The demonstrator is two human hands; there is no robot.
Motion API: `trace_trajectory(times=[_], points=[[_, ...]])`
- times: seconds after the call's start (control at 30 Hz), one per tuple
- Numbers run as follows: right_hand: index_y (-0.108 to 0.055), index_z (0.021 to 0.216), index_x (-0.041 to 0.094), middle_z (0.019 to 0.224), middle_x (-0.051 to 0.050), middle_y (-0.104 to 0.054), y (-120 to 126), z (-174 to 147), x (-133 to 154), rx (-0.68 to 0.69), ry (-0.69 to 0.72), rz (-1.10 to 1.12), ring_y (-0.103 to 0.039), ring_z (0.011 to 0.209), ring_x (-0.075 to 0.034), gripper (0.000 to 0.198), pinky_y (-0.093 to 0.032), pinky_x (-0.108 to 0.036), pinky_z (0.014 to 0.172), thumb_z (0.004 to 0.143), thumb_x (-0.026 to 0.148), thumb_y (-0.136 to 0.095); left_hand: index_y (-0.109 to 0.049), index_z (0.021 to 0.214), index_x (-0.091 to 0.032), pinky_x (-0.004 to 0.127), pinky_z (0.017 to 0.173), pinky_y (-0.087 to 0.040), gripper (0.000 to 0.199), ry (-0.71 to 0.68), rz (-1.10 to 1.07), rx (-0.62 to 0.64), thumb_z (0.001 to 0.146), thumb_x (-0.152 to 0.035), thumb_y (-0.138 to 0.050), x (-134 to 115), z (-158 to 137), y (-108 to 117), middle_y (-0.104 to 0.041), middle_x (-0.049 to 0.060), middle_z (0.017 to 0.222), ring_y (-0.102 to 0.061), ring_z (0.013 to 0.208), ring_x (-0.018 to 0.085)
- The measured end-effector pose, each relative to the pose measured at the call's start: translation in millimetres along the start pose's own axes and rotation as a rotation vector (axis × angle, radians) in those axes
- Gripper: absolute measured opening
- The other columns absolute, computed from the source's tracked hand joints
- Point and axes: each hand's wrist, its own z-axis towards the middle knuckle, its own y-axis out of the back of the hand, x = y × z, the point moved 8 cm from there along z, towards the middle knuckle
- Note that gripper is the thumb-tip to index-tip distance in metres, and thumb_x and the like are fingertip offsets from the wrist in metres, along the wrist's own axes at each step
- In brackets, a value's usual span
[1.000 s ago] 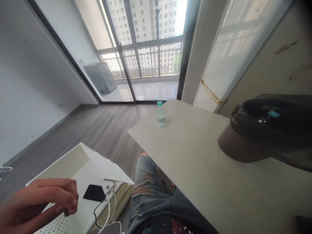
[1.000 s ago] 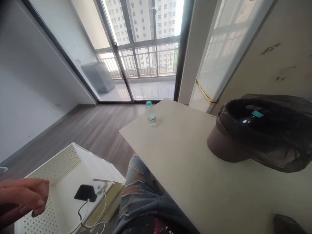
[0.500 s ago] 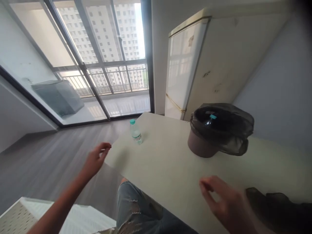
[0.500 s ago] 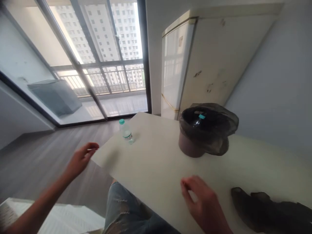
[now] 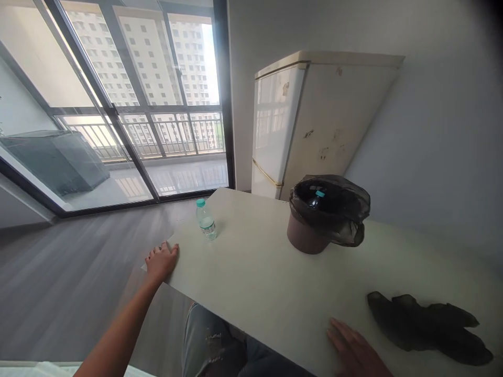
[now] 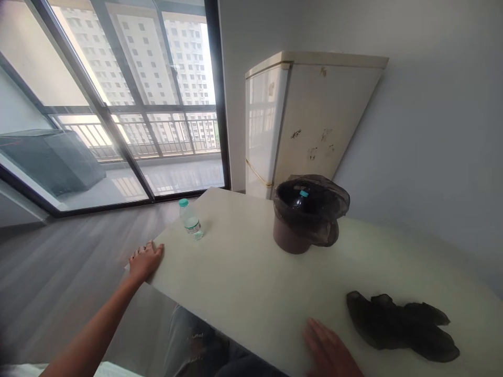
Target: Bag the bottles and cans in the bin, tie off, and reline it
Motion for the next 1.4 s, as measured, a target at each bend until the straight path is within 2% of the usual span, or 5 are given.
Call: trace_trajectory(times=[0.2,0.57,0.73,1.1,1.4], points=[[-0.039,0.164,0.023,0.165,-0.014,-0.044,-23,-7,9,-0.01,0.064,0.011,-0.041,0.149,-0.037,0.074,-0.019,-0.061,0.127,0.094,0.037,-0.057,-0.048,0.151,-0.001,0.055,0.111,-0.036,0.081,0.001,-0.025,-0.009,0.099,-0.059,-0.027,3,-4,3,-0.056,0.033,0.141,-0.051,0.135,0.046],[-0.04,0.164,0.027,0.164,-0.012,-0.046,-16,-2,9,0.081,0.018,-0.018,-0.039,0.153,-0.032,0.075,-0.022,-0.057,0.129,0.091,0.011,-0.053,-0.051,0.146,0.0,0.055,0.11,-0.039,0.084,-0.009,-0.016,-0.009,0.097,-0.062,-0.021,8,-4,1,-0.058,0.032,0.136,-0.054,0.13,0.047],[-0.046,0.161,0.027,0.167,-0.011,-0.042,-11,1,9,0.087,0.031,-0.003,-0.036,0.154,-0.033,0.065,-0.016,-0.056,0.131,0.097,0.027,-0.056,-0.048,0.148,0.0,0.057,0.109,-0.041,0.09,-0.023,-0.024,-0.025,0.096,-0.066,-0.017,14,-1,-6,-0.058,0.033,0.136,-0.054,0.13,0.048],[-0.038,0.165,0.029,0.168,-0.01,-0.039,-14,-4,8,0.181,-0.037,0.115,-0.034,0.156,-0.032,0.077,-0.021,-0.056,0.13,0.091,0.018,-0.061,-0.053,0.142,0.001,0.057,0.106,-0.041,0.083,-0.031,-0.037,-0.036,0.096,-0.061,-0.023,10,-2,1,-0.06,0.036,0.131,-0.056,0.128,0.049],[-0.036,0.166,0.028,0.174,-0.009,-0.025,-17,1,3,0.466,-0.178,0.272,-0.023,0.161,-0.035,0.101,-0.018,-0.061,0.129,0.069,0.008,-0.058,-0.053,0.14,0.002,0.054,0.105,-0.038,0.077,-0.035,-0.051,-0.058,0.098,-0.056,-0.026,2,-9,10,-0.059,0.037,0.134,-0.056,0.127,0.048]])
